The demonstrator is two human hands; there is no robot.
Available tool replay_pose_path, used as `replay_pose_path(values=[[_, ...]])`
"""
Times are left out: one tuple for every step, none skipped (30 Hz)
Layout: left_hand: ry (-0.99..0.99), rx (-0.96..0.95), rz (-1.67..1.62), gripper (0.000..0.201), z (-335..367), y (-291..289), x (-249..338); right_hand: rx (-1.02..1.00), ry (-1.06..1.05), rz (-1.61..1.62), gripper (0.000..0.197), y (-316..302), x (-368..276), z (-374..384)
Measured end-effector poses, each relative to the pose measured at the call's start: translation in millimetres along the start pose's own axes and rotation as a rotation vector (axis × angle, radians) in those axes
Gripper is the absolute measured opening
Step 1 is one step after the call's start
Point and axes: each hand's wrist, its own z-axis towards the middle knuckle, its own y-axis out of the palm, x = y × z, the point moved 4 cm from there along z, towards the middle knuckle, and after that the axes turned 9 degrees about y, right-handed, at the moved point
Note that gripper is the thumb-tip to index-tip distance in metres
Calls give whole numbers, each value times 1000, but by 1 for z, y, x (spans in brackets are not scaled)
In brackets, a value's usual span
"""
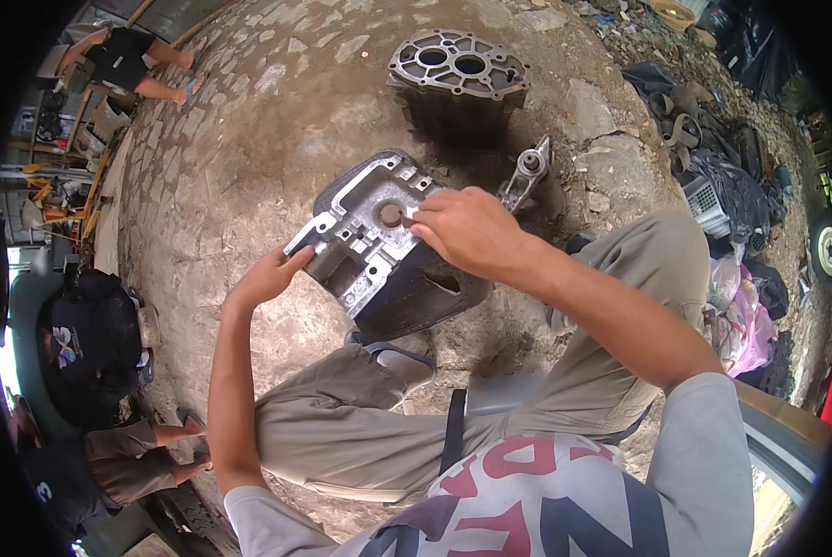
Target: The person sits on the ground and scrubs a metallic engine block with a white abrasive pad, rotating the part to clean multiple surfaces. The person continues rubbing the same areas repeatedly without switching tools or moving to another object.
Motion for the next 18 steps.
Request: replay_pose_path(values=[[13,-9,8,73,-1,-6,0,1,31,-55,27,-3,3,3],[72,23,46,74,-1,-10,-1,47,64,-12,27,-9,3,3],[128,55,77,77,-3,-12,-1,88,94,31,27,-16,2,3],[185,87,108,81,-5,-13,-1,130,123,73,26,-22,1,3],[188,79,98,80,-5,-13,-2,216,108,82,27,-28,1,3],[191,79,89,80,-5,-16,0,307,85,90,27,-36,2,6],[194,79,79,80,-6,-19,1,397,62,99,27,-43,4,9],[249,172,31,76,-4,-20,3,431,10,35,26,-45,8,12],[295,257,-11,72,-5,-17,3,341,21,-12,26,-34,10,11],[352,339,-55,68,-4,-17,6,254,36,-68,25,-23,15,8],[362,349,-68,68,-6,-19,6,166,50,-122,25,-9,16,6],[379,370,-87,69,-6,-20,8,124,-1,-108,25,9,2,-1],[412,399,-116,69,0,-20,16,104,-82,-117,28,20,-15,-9],[396,392,-101,67,0,-18,19,218,-204,-20,30,14,-42,-20],[407,355,-99,66,-1,-12,20,84,-188,109,34,11,-61,-25],[420,316,-87,65,1,-12,24,79,-233,151,35,10,-68,-28],[433,278,-75,64,4,-11,29,72,-278,194,36,10,-73,-30],[417,264,-17,58,4,-12,30,83,-272,145,36,12,-70,-28]])
